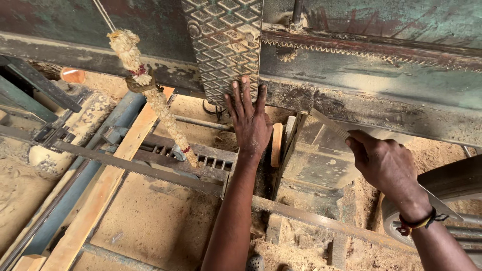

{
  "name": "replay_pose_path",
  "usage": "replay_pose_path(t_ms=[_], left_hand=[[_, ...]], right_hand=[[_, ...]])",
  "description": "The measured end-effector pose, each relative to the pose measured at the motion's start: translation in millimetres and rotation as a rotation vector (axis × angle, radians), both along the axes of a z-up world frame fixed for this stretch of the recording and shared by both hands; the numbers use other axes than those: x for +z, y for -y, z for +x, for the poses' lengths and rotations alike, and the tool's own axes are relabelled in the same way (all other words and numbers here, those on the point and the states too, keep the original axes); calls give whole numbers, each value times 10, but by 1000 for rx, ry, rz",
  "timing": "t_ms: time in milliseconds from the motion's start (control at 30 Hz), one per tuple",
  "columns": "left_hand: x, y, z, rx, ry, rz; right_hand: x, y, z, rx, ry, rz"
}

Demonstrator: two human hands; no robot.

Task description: The person uses a metal scraper to remove sawdust and debris from a large metal wheel and the frame of a woodworking machine. The person then uses a white brush to sweep the cleaned areas and remove remaining dust.

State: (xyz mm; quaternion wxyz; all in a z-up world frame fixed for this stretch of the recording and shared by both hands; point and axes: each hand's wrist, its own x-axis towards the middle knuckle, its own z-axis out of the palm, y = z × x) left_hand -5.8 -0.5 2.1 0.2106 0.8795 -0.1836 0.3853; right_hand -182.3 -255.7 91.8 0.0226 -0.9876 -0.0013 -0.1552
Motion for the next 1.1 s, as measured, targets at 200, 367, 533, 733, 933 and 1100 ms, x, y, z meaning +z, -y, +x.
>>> replay_pose_path(t_ms=[200, 367, 533, 733, 933, 1100], left_hand=[[29, 20, -9, 20, -5, 14], [85, 23, -65, 40, -23, 33], [78, 23, -59, 41, -55, 38], [43, 8, -72, 41, -19, 34], [63, 21, -47, 24, -59, 23], [76, -1, -64, 42, -27, 38]], right_hand=[[37, -12, 20, 23, 45, 60], [26, 20, 13, 61, 71, 86], [-121, -27, 221, 85, 38, -26], [-112, 98, 47, 122, 71, 43], [-96, 11, 62, 83, 42, 56], [-37, -8, 33, 197, 271, 204]])
